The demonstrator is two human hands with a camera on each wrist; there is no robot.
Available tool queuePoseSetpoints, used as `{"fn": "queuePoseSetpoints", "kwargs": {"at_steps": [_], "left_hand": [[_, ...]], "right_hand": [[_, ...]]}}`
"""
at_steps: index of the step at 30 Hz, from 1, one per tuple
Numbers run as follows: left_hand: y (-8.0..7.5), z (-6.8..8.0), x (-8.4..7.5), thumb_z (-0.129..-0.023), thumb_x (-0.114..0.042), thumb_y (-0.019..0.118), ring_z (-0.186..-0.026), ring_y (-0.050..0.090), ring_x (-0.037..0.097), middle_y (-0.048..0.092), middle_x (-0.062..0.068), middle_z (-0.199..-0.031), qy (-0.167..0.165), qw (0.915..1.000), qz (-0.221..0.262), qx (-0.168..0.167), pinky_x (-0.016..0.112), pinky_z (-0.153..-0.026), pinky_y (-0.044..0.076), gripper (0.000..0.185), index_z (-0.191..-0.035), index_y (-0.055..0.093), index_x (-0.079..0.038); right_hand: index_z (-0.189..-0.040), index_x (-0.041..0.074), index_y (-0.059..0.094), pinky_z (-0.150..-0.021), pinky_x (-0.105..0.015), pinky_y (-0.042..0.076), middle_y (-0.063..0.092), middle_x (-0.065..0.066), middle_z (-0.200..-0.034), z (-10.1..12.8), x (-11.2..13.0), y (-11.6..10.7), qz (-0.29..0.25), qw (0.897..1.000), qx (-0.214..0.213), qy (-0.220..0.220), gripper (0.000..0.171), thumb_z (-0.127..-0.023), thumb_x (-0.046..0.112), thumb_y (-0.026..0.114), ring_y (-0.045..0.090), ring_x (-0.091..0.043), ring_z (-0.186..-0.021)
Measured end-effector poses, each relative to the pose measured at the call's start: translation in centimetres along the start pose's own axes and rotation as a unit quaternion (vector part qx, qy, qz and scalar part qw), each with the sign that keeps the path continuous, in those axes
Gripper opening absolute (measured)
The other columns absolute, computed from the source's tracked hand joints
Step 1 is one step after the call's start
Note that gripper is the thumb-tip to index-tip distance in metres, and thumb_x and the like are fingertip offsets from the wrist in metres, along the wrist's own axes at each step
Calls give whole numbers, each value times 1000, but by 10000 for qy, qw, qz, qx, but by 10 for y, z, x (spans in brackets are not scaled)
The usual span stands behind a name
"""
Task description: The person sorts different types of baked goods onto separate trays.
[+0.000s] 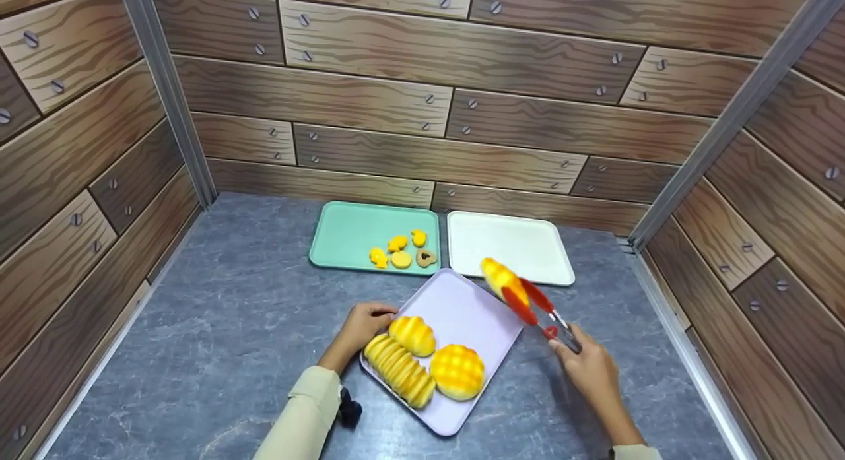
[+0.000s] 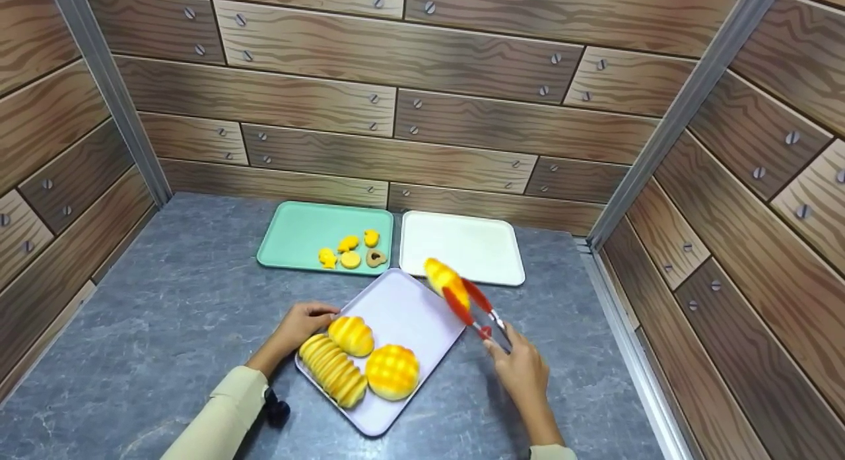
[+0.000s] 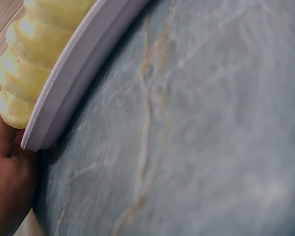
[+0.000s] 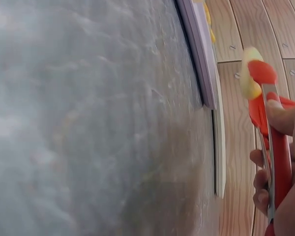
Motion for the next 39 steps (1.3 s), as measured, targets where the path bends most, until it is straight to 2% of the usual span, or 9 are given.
{"fn": "queuePoseSetpoints", "kwargs": {"at_steps": [4,8,13,17,21,27,33,39], "left_hand": [[0,0,1,-95,-13,65,-109,67,26,76,8,-111,-96,9999,34,9,42,-95,53,20,-109,79,-10],[0,0,2,-95,-12,64,-111,67,25,75,7,-112,-178,9998,1,25,43,-96,53,21,-110,79,-11],[-1,0,1,-97,-14,63,-112,66,26,75,7,-114,-157,9999,-17,63,44,-98,52,21,-112,78,-11],[-1,0,1,-97,-13,63,-111,67,26,75,7,-113,-111,9999,-53,45,44,-98,52,21,-111,78,-10],[0,0,0,-96,-11,63,-110,67,26,75,8,-112,-102,9999,-65,11,43,-96,53,21,-110,78,-8],[0,1,-1,-95,-11,65,-109,68,27,76,9,-110,-48,10000,-38,-52,43,-95,54,19,-108,78,-7],[0,0,1,-95,-11,64,-111,67,27,75,8,-112,-101,9999,34,-52,43,-96,53,21,-110,78,-8],[0,-1,0,-94,-10,66,-110,67,27,76,9,-111,77,9999,-75,-84,43,-96,53,20,-109,78,-7]], "right_hand": [[-134,11,63,-76,-63,47,70,-24,-115,-14,-8,-3,95,9992,-219,314,52,-90,35,74,66,-50,-99],[-129,12,64,-64,-58,44,70,-24,-104,-29,-16,-5,123,9976,-420,530,46,-91,35,74,66,-48,-89],[-127,12,63,-58,-52,40,69,-25,-102,-46,-25,-7,99,9947,-467,913,43,-93,37,70,64,-48,-86],[-130,7,60,-60,-55,43,68,-30,-106,-56,-33,-4,147,9911,-423,1255,49,-95,40,67,64,-51,-89],[-135,2,55,-67,-61,45,64,-35,-114,-62,-40,2,229,9875,-365,1513,56,-96,41,65,62,-56,-97],[-117,-2,59,-67,-63,44,65,-35,-107,-70,-41,12,403,9848,-463,1628,46,-96,39,63,61,-57,-96],[-116,-5,57,-69,-64,44,63,-36,-108,-76,-38,20,480,9825,-543,1716,46,-98,37,61,60,-57,-97],[-110,-7,56,-69,-64,44,63,-38,-106,-80,-40,25,524,9807,-607,1784,45,-97,35,62,60,-58,-94]]}}
Point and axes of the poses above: each hand's wrist, its own z-axis away from the middle knuckle, its own y-axis out of the palm, x = y × z, the point moved 7 cm from there along -z, towards the middle knuckle
